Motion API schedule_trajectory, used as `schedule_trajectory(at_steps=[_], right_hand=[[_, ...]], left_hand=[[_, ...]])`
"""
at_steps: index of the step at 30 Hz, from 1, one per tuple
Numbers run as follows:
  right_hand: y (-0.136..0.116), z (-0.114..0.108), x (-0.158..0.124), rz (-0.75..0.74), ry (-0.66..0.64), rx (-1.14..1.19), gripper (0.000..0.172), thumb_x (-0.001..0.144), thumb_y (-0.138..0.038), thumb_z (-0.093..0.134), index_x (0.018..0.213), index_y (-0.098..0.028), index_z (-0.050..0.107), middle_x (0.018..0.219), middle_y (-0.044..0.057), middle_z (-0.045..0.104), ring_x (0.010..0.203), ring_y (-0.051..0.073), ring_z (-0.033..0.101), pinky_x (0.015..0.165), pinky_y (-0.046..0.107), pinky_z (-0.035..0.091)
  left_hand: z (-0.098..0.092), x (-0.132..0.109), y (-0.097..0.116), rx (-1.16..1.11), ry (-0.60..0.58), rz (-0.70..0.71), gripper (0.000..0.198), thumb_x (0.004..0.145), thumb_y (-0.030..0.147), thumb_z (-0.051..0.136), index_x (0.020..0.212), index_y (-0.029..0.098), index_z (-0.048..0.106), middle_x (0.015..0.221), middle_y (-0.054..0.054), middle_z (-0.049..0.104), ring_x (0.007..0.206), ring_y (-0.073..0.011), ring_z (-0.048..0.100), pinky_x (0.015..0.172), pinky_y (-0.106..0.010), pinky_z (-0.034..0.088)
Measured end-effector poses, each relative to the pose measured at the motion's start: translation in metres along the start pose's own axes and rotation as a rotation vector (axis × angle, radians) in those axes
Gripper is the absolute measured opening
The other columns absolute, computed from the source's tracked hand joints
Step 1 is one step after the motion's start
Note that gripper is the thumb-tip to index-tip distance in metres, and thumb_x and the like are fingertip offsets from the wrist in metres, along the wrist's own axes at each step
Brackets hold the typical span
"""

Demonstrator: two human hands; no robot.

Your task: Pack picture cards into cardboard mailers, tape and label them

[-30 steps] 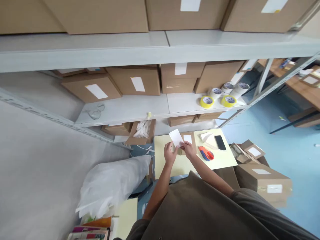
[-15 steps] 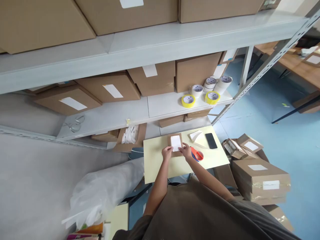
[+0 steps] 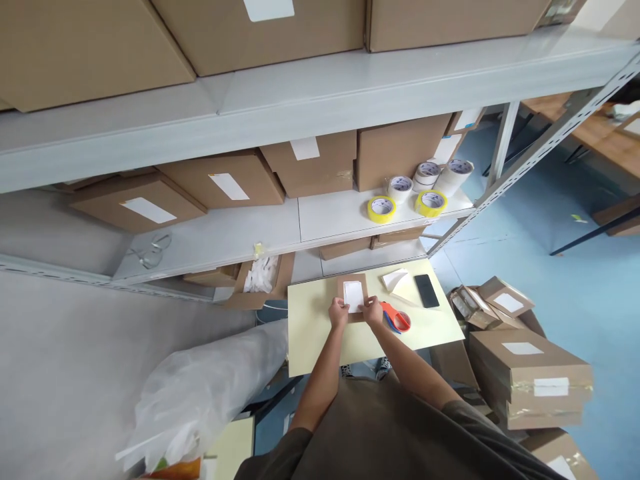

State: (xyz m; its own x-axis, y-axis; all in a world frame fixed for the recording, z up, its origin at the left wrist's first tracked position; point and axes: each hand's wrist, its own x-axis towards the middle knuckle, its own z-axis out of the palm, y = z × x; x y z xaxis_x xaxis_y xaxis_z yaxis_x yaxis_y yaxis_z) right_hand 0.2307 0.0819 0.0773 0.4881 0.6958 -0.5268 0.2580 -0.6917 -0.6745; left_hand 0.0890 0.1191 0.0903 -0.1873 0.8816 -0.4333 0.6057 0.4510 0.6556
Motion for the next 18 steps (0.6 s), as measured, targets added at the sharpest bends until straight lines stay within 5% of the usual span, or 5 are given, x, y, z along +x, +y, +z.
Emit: schedule_trajectory(at_steps=[3, 8, 10, 13, 18], right_hand=[[-0.003, 0.000, -0.004, -0.014, -0.025, -0.299, 0.031, 0.089, -0.036, 0.070, 0.114, -0.022, 0.056, 0.099, 0.010, 0.074, 0.096, 0.029, 0.072, 0.081, 0.035, 0.049], [0.000, -0.003, -0.007, -0.140, 0.072, -0.454, 0.047, 0.091, -0.038, 0.070, 0.133, -0.021, 0.057, 0.124, 0.019, 0.071, 0.119, 0.035, 0.064, 0.095, 0.040, 0.047], [0.007, 0.002, -0.010, -0.216, 0.114, -0.404, 0.048, 0.092, -0.037, 0.066, 0.138, -0.023, 0.058, 0.135, 0.018, 0.066, 0.126, 0.034, 0.060, 0.101, 0.040, 0.046], [0.023, 0.016, -0.019, -0.165, 0.051, -0.239, 0.042, 0.096, -0.042, 0.056, 0.131, -0.020, 0.063, 0.120, 0.015, 0.072, 0.113, 0.033, 0.066, 0.096, 0.041, 0.050], [0.040, 0.027, -0.036, -0.216, -0.006, 0.059, 0.047, 0.096, -0.058, 0.050, 0.116, -0.021, 0.072, 0.108, 0.011, 0.078, 0.106, 0.031, 0.073, 0.096, 0.042, 0.055]], left_hand=[[-0.002, 0.000, 0.000, 0.270, -0.056, 0.036, 0.007, 0.092, 0.026, 0.071, 0.098, 0.023, 0.068, 0.096, -0.006, 0.079, 0.096, -0.0219, 0.074, 0.083, -0.028, 0.049], [-0.009, 0.004, 0.002, 0.470, -0.145, 0.284, 0.026, 0.097, 0.030, 0.066, 0.122, 0.023, 0.071, 0.126, -0.014, 0.073, 0.126, -0.0284, 0.064, 0.104, -0.038, 0.049], [-0.005, 0.005, 0.000, 0.493, -0.218, 0.467, 0.043, 0.097, 0.029, 0.065, 0.140, 0.025, 0.066, 0.153, -0.015, 0.059, 0.149, -0.0319, 0.046, 0.117, -0.044, 0.042], [0.004, 0.008, -0.008, 0.467, -0.347, 0.571, 0.064, 0.099, 0.038, 0.061, 0.160, 0.023, 0.050, 0.175, -0.011, 0.032, 0.165, -0.0352, 0.016, 0.129, -0.052, 0.029], [-0.015, 0.023, -0.032, 0.233, -0.307, 0.512, 0.079, 0.098, 0.051, 0.057, 0.167, 0.016, 0.038, 0.176, -0.014, 0.029, 0.166, -0.0342, 0.011, 0.135, -0.050, 0.014]])
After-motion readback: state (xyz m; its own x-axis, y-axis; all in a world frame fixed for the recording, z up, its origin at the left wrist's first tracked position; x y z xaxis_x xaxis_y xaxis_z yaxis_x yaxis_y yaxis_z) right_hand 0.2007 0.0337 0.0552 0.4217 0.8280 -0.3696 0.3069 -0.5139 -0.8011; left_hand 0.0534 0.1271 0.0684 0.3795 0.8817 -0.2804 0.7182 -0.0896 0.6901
